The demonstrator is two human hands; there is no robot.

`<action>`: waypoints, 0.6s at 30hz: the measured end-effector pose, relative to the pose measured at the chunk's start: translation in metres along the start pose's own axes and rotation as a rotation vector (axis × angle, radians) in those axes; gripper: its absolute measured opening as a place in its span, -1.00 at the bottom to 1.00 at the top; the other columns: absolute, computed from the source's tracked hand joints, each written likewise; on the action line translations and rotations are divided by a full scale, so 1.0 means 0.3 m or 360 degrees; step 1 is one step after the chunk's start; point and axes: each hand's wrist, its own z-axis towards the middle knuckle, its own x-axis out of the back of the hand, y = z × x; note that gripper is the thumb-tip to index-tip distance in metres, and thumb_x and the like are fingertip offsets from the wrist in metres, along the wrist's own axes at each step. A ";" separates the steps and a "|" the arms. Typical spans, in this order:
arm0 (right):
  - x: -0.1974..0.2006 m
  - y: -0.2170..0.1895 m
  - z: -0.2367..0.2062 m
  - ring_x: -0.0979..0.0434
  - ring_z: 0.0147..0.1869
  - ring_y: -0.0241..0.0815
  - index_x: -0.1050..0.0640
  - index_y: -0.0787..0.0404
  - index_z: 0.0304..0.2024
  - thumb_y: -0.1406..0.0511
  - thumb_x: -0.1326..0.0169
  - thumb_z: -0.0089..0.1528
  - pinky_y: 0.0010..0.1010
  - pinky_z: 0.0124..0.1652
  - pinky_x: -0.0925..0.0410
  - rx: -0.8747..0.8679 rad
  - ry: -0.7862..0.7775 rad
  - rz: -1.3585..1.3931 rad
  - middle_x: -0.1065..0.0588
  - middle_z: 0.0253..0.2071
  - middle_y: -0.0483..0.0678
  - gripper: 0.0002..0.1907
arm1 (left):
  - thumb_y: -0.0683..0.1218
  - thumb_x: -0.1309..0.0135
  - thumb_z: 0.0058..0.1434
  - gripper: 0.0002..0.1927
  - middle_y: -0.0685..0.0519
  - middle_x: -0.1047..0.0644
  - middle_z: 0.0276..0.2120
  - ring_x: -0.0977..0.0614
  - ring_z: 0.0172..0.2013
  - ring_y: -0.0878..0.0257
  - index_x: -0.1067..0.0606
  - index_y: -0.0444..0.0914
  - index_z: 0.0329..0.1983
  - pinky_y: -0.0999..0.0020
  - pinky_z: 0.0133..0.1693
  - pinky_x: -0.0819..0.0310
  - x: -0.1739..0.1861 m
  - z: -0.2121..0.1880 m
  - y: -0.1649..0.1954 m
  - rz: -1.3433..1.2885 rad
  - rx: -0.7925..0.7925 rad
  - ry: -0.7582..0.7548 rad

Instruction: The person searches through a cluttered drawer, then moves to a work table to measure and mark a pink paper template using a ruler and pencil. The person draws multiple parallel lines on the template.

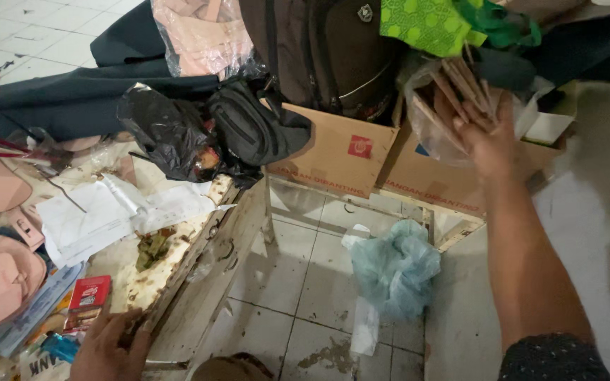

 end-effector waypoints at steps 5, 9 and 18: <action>-0.025 -0.072 0.008 -0.28 0.57 -0.07 0.50 0.20 0.53 0.31 -0.43 0.08 -0.31 0.34 -0.31 -0.0123 -0.0065 -0.0960 -0.27 0.52 0.16 0.47 | -0.02 -0.29 0.01 -0.61 -0.29 -0.48 0.24 -0.74 -0.19 0.01 -0.66 -0.19 -0.07 0.16 -0.11 -0.64 -0.008 -0.005 0.018 -0.0030 0.0095 0.0023; -0.048 -0.094 -0.008 -0.35 0.53 -0.04 0.63 0.27 0.46 0.15 -0.54 -0.06 -0.33 0.35 -0.27 -0.0104 -0.0215 -0.1298 -0.27 0.55 0.12 0.68 | 0.01 -0.31 0.06 -0.63 -0.19 -0.60 0.05 -0.75 -0.19 0.06 -0.65 -0.19 -0.07 0.20 -0.08 -0.65 -0.017 -0.002 0.009 -0.0073 0.0102 0.0012; -0.084 -0.123 -0.036 -0.43 0.45 0.09 0.58 0.13 0.53 0.16 -0.34 0.15 -0.15 0.16 -0.47 -0.0429 -0.0116 -0.1047 -0.28 0.50 0.19 0.44 | 0.04 -0.28 0.04 -0.62 -0.13 -0.60 -0.06 -0.70 -0.16 0.01 -0.65 -0.15 -0.07 0.16 -0.11 -0.61 0.016 -0.014 0.059 0.0050 0.0042 0.0116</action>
